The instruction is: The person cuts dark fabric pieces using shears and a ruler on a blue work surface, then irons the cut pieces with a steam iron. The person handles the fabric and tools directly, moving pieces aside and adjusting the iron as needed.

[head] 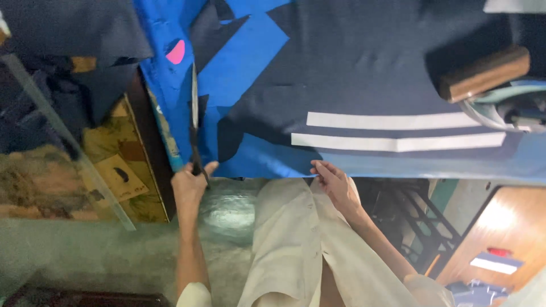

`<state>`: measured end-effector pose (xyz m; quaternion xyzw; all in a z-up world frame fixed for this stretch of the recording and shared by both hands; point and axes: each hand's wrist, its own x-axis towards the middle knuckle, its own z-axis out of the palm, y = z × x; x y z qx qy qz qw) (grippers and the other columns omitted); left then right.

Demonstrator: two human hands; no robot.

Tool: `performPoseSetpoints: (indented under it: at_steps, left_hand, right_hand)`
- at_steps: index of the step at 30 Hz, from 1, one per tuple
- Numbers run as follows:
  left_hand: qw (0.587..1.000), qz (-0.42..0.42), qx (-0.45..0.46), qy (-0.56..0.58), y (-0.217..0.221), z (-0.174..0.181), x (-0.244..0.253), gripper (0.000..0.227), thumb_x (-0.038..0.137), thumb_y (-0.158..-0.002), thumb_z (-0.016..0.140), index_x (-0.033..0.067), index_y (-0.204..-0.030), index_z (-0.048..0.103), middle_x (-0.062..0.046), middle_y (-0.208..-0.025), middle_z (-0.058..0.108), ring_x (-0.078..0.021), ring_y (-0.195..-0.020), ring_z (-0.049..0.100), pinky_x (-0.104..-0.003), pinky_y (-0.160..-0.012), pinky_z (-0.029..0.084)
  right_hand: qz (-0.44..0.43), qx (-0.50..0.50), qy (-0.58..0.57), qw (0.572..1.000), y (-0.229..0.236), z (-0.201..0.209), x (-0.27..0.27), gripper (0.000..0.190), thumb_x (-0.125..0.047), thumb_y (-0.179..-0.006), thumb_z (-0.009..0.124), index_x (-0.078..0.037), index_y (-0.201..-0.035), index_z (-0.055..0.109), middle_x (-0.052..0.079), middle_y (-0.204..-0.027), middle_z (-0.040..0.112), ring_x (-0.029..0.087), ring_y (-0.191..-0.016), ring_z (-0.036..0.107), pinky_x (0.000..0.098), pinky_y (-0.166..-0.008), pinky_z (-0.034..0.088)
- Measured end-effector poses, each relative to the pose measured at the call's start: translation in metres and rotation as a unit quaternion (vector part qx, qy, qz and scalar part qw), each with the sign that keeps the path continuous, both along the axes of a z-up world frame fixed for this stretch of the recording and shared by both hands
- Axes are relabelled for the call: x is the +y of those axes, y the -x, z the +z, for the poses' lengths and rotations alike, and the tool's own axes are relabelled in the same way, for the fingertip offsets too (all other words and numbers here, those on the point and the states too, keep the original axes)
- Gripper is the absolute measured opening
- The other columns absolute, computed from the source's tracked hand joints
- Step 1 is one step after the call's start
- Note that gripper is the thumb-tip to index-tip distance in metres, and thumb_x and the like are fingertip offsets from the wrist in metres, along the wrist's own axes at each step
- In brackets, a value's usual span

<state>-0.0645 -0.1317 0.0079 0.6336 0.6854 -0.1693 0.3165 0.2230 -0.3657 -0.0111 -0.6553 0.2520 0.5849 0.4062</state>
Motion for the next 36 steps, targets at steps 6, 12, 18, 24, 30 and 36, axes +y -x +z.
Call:
performPoseSetpoints:
  at_steps: [6,12,18,24,30,36]
  left_hand:
    - [0.953,0.215,-0.183,0.108,0.008,-0.011,-0.157,0.027,0.027,-0.104,0.060,0.0096,-0.088,0.073,-0.003,-0.066,0.063,-0.0164,-0.061,0.057,-0.034,-0.057,0.046]
    - [0.971,0.034,-0.185,0.148,-0.029,0.039,-0.235,0.037,0.019,-0.097,0.062,0.0070,-0.065,0.049,-0.008,-0.066,0.049,-0.0170,-0.059,0.051,-0.037,-0.056,0.039]
    - [0.966,0.040,-0.180,0.180,-0.047,0.023,-0.240,0.024,0.024,-0.097,0.052,0.0066,-0.080,0.054,-0.012,-0.074,0.057,-0.0234,-0.061,0.056,-0.041,-0.057,0.044]
    - [0.970,0.046,-0.203,0.127,-0.065,-0.042,-0.265,0.018,0.018,-0.094,0.059,0.0056,-0.081,0.063,-0.011,-0.068,0.056,-0.0234,-0.062,0.056,-0.035,-0.061,0.047]
    - [0.976,0.038,-0.180,0.115,-0.074,-0.043,-0.270,0.015,0.016,-0.091,0.058,0.0025,-0.085,0.063,-0.012,-0.069,0.055,-0.0214,-0.060,0.053,-0.034,-0.058,0.045]
    - [0.981,0.018,-0.147,0.127,-0.085,-0.036,-0.257,0.019,0.019,-0.093,0.059,0.0014,-0.087,0.064,-0.013,-0.071,0.058,-0.0268,-0.060,0.059,-0.035,-0.058,0.047]
  right_hand:
    - [0.217,-0.120,0.012,0.969,-0.011,-0.005,0.015,0.027,-0.034,-0.101,0.068,-0.015,-0.116,0.079,0.006,-0.088,0.077,0.013,-0.075,0.065,0.0285,-0.067,0.054]
    - [0.403,-0.659,-0.167,0.613,-0.012,-0.023,0.013,0.019,-0.009,-0.104,0.069,-0.012,-0.123,0.066,0.008,-0.118,0.065,0.024,-0.104,0.065,0.0450,-0.088,0.049]
    - [0.446,-0.689,-0.126,0.558,-0.020,-0.078,0.007,0.017,-0.019,-0.107,0.066,-0.021,-0.123,0.070,-0.001,-0.131,0.056,0.028,-0.108,0.058,0.0447,-0.094,0.040]
    - [0.391,-0.756,-0.145,0.504,-0.022,-0.104,0.005,0.019,-0.031,-0.099,0.072,-0.017,-0.110,0.077,0.001,-0.109,0.061,0.024,-0.097,0.060,0.0388,-0.089,0.045]
    - [0.391,-0.741,-0.151,0.524,-0.023,-0.103,0.005,0.019,-0.031,-0.098,0.072,-0.017,-0.111,0.076,0.002,-0.109,0.062,0.024,-0.098,0.061,0.0393,-0.089,0.045]
    - [0.400,-0.727,-0.158,0.535,-0.024,-0.105,0.003,0.018,-0.028,-0.098,0.072,-0.018,-0.112,0.074,0.001,-0.111,0.061,0.023,-0.100,0.059,0.0389,-0.089,0.043]
